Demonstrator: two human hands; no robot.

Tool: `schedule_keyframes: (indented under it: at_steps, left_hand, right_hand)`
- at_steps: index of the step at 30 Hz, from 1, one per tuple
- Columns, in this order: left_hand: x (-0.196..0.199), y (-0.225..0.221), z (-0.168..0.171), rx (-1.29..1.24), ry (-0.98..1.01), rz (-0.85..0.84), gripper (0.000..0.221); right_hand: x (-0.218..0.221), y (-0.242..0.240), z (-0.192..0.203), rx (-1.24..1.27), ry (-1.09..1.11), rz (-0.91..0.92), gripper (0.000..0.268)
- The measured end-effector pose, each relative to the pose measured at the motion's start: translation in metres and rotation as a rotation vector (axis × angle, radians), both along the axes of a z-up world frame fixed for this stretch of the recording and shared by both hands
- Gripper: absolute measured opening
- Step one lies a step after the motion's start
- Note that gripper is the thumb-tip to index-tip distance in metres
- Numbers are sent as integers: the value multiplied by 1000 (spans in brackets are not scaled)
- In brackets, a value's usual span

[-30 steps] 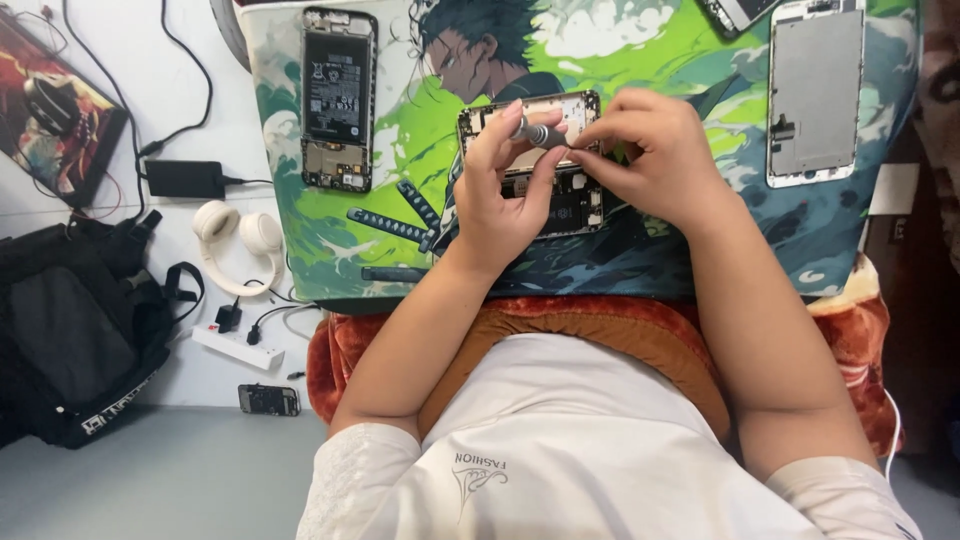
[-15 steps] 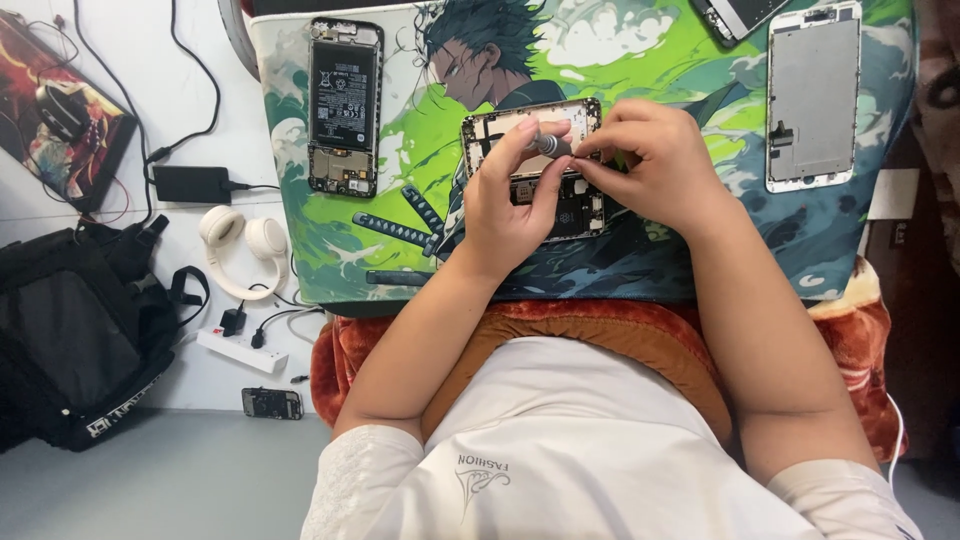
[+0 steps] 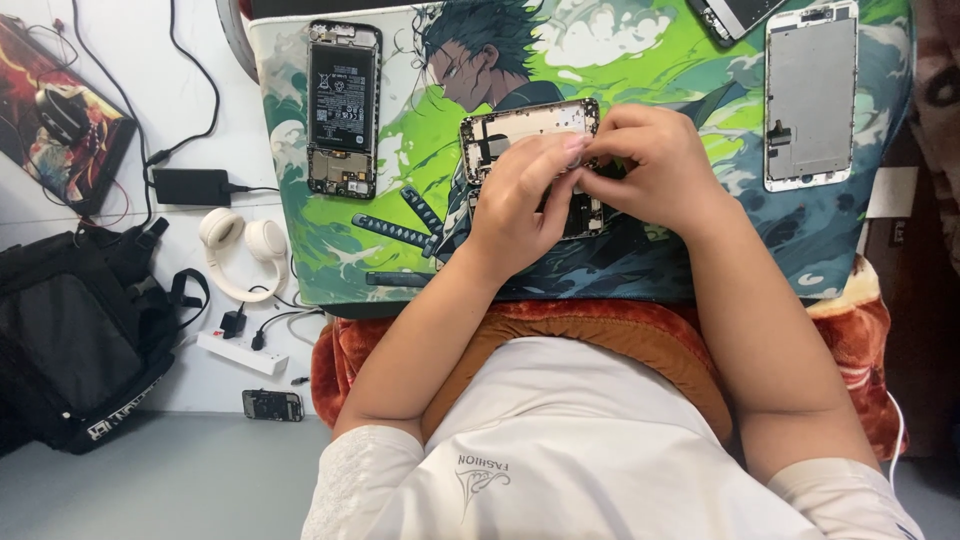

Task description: A person is repairing a mobile phone by using a screwdriver to manipulate internal components and screws on a lap tray.

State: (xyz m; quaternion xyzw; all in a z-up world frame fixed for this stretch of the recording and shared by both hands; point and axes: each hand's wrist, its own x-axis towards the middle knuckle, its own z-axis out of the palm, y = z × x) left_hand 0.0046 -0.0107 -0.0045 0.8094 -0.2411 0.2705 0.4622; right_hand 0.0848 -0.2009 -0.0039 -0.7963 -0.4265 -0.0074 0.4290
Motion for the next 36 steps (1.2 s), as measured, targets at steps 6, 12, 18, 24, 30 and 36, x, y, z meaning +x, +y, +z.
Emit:
schedule_keyframes:
  at_steps: [6,12,18,24,30,36]
  left_hand:
    - [-2,1,-5,-208,24,46,60]
    - [-8,-2,7,-376,121,135,59]
    - [-11,-3,7,-424,140,144,59]
    - [-5,3,-1,-325,39,-71,70]
    - [-9,1,-1,39,12,-135,53]
    - [-12,2,-2,164,72,-147,52]
  right_hand:
    - [6,-10,21,-3,175,6,26]
    - [21,-33,3,-200,69,-104,11]
    - [20,-33,2,-362,-26,-84,26]
    - [21,-34,0,-419,-73,-66,32]
    - [21,-36,-4,-338,-105,-41,38]
    - [20,-35,-2,-327,-68,-47,15]
